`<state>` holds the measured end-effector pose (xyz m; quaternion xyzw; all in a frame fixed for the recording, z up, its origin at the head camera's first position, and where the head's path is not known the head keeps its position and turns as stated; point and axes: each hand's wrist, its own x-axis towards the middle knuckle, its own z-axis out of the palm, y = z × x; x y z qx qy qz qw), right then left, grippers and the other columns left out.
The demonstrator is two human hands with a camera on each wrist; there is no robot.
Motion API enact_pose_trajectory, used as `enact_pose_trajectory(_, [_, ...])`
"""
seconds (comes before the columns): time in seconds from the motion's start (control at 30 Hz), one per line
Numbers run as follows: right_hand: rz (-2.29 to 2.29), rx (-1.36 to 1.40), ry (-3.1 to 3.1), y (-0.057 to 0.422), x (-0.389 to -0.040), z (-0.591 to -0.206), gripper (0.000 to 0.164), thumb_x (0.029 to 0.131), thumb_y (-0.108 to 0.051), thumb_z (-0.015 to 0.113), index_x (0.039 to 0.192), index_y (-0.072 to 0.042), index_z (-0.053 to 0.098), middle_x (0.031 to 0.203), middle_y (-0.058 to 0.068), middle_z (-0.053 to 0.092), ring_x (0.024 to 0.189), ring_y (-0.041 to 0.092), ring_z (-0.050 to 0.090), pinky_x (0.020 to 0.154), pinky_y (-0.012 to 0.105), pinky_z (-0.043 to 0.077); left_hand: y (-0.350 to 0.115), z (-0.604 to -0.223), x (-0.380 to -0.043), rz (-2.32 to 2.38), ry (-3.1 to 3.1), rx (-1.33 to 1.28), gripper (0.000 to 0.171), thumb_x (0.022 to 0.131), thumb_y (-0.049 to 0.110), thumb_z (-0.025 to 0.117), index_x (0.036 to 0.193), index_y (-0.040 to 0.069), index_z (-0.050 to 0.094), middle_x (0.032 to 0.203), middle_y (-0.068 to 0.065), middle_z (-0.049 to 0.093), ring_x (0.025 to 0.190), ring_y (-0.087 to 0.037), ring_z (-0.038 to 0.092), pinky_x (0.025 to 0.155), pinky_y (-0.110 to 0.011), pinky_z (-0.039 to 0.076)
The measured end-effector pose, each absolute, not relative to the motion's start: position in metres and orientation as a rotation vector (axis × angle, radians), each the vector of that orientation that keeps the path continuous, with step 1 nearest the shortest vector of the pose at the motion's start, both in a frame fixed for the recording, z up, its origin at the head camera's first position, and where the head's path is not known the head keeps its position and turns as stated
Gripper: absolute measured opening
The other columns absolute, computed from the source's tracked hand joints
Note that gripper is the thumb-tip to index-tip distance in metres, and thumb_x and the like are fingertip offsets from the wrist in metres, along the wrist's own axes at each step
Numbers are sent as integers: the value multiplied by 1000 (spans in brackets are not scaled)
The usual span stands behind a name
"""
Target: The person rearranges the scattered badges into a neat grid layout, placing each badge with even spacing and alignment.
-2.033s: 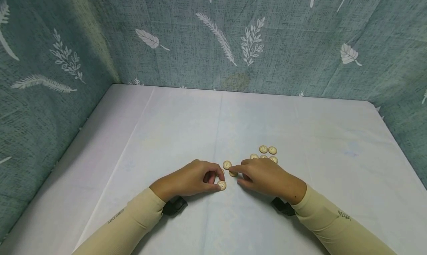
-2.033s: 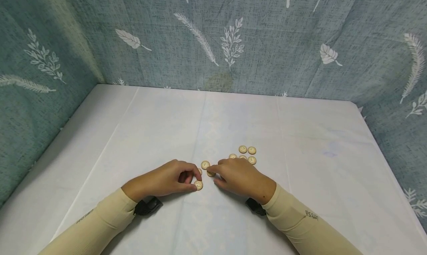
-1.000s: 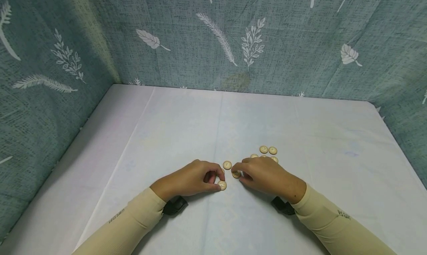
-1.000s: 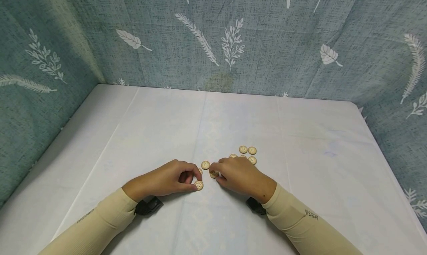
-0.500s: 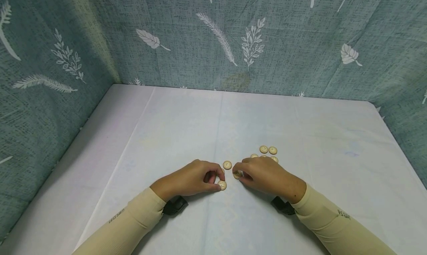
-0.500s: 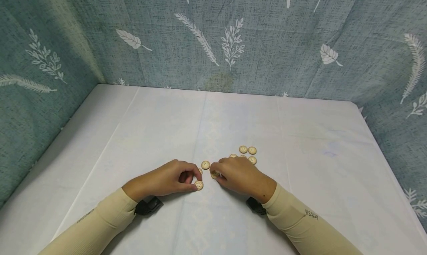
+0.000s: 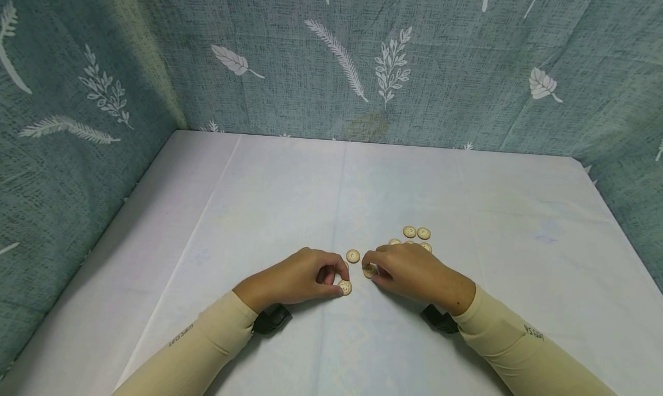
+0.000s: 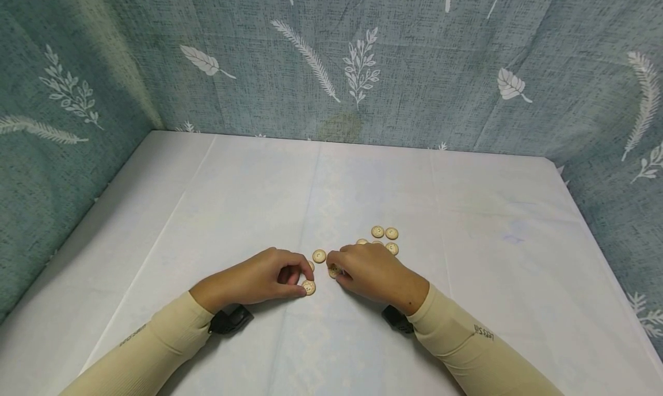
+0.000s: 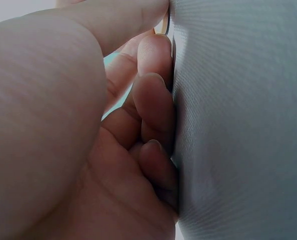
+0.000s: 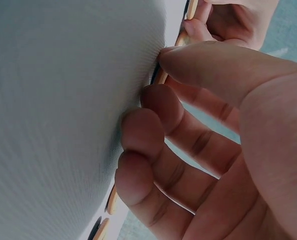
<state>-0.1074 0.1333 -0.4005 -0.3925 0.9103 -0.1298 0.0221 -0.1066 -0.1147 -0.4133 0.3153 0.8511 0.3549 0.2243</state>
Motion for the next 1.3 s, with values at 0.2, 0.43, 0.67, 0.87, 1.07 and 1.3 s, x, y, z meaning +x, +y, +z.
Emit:
enact_pose_trajectory(0.2, [-388,-1181,2814,134,-107,-400,14,86,-15,76,97,-21,69,71,-13,55,63,1,46,55,16,37,-115,-413,-107,984,2347,869,10,91,25,75,98,27,68,69,14,53,60,1,46,60,-18,41])
enact_pose_trajectory(0.43, [-374,-1141,2822,134,-107,-399,16,85,-16,75,99,-23,69,69,-14,53,64,2,44,54,17,36,-114,-413,-107,982,2349,867,9,91,25,75,97,26,68,69,14,53,60,1,46,60,-18,41])
enact_pose_trajectory(0.67, [-381,-1145,2816,133,-107,-398,15,85,-15,75,98,-21,69,71,-13,55,64,3,45,55,17,36,-115,-412,-106,981,2348,863,9,91,26,75,97,27,68,69,14,53,60,1,46,61,-18,42])
enact_pose_trajectory(0.87, [-427,-1131,2790,134,-108,-399,15,85,-12,73,98,-18,67,66,-14,54,62,2,45,54,17,37,-114,-412,-107,982,2348,866,9,91,27,75,98,27,69,69,14,53,60,1,46,60,-18,42])
enact_pose_trajectory(1.07, [-430,-1108,2773,135,-108,-399,15,86,-11,70,98,-17,65,61,-15,51,61,2,45,53,18,36,-114,-413,-107,981,2345,868,10,91,26,75,98,27,69,69,14,53,60,1,46,60,-18,42])
enact_pose_trajectory(1.3, [-411,-1107,2769,135,-108,-398,14,87,-15,70,99,-18,65,62,-15,52,62,3,45,55,19,37,-114,-412,-107,989,2340,867,12,89,22,76,98,24,69,69,13,53,60,1,46,60,-17,41])
